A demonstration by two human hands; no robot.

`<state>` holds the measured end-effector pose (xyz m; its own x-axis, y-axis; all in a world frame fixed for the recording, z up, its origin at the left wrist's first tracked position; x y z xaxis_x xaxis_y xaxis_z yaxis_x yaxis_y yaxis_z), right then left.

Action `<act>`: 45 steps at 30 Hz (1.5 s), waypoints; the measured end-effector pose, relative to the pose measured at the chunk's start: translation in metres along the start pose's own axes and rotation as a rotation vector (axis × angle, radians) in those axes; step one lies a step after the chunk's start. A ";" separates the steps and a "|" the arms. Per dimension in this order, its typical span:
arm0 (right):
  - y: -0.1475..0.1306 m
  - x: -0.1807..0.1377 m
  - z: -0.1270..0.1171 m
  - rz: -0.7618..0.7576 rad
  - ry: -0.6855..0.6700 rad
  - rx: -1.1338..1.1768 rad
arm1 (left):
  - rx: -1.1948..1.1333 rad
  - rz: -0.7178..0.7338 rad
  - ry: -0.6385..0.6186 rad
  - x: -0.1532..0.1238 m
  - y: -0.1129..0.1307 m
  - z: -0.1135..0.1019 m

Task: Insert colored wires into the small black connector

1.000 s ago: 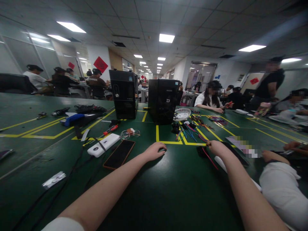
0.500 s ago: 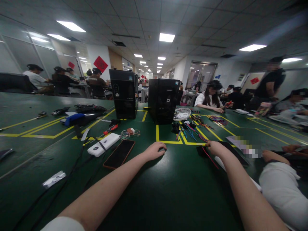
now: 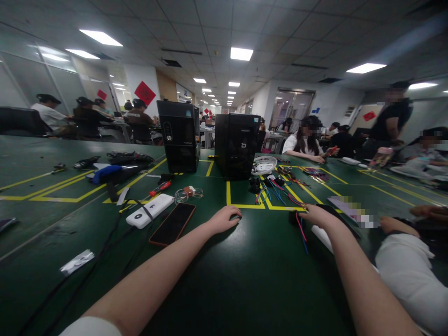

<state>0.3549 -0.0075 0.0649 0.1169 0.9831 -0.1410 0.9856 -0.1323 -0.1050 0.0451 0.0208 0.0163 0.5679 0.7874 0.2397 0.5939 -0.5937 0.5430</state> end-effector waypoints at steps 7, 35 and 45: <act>-0.001 -0.005 -0.003 0.011 -0.073 0.020 | 0.006 0.006 0.006 0.000 -0.001 0.001; -0.003 0.011 0.009 -0.033 -0.045 -0.071 | 0.001 0.003 0.005 0.001 -0.002 0.002; -0.011 0.010 0.009 -0.024 -0.022 -0.228 | -0.003 -0.017 -0.006 0.001 -0.002 0.001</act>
<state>0.3439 0.0030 0.0553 0.0933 0.9822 -0.1633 0.9904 -0.0747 0.1163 0.0447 0.0226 0.0143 0.5610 0.7964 0.2259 0.6018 -0.5797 0.5493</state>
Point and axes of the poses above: each hand's wrist, its own x-axis towards the middle knuckle, its own z-axis out of the palm, y = z × x, the point moved 5 cm from there along x, towards the middle knuckle, and after that the axes turned 12 degrees about -z, right-handed, at the moved point
